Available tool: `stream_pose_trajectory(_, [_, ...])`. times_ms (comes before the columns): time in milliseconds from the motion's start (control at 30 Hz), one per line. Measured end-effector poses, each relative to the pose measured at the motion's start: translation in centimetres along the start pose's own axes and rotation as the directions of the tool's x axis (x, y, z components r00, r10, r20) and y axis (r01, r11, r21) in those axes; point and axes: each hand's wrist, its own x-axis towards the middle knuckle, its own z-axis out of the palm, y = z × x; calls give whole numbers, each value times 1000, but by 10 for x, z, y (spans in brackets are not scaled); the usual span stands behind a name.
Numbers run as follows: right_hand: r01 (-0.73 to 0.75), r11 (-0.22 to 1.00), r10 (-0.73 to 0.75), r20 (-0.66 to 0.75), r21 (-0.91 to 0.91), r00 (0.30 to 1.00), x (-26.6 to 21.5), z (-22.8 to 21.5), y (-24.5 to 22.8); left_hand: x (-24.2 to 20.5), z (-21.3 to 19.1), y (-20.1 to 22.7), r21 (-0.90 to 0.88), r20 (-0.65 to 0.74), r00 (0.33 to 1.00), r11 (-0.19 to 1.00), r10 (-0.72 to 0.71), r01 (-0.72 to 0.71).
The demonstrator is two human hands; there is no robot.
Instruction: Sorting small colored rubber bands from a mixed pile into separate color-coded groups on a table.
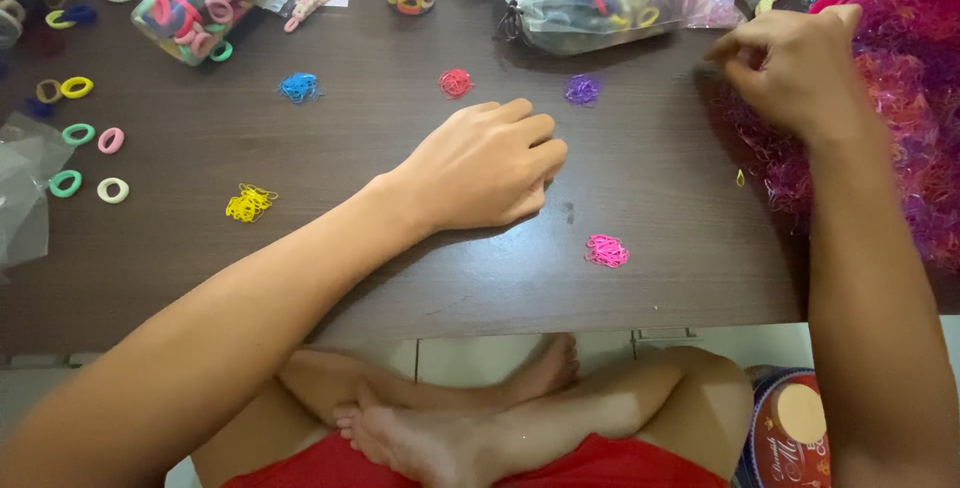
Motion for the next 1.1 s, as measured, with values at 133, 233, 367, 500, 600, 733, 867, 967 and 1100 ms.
stream_pose_trajectory(133, [37,999,-37,-17,-33,999,0,0,-3,0,0,0,-8,4,1000,1000,1,-1])
stream_pose_trajectory(233, [22,1000,-22,5,-6,1000,1,-1,-6,0,0,0,-8,3,1000,1000,-2,2])
stream_pose_trajectory(367, [73,996,-72,-26,47,997,1,1,-6,0,0,0,3,2,1000,1000,-1,1])
stream_pose_trajectory(500, [126,977,-129,9,171,992,4,-8,-24,0,0,0,16,2,1000,1000,-2,2])
stream_pose_trajectory(600, [175,960,-174,-21,219,984,6,-14,-43,0,1,2,-13,-22,998,998,-55,55])
stream_pose_trajectory(733, [230,862,-212,-90,451,973,10,-32,-87,0,4,2,22,-23,991,991,-133,134])
stream_pose_trajectory(867, [291,754,-267,-131,589,955,10,-39,-124,3,1,7,-56,-119,968,975,-220,214])
stream_pose_trajectory(967, [337,731,-298,-166,593,940,10,-43,-138,7,-2,9,-152,-155,952,958,-264,241])
stream_pose_trajectory(1100, [366,712,-300,-212,599,930,9,-41,-142,6,-4,7,-326,-124,929,899,-349,294])
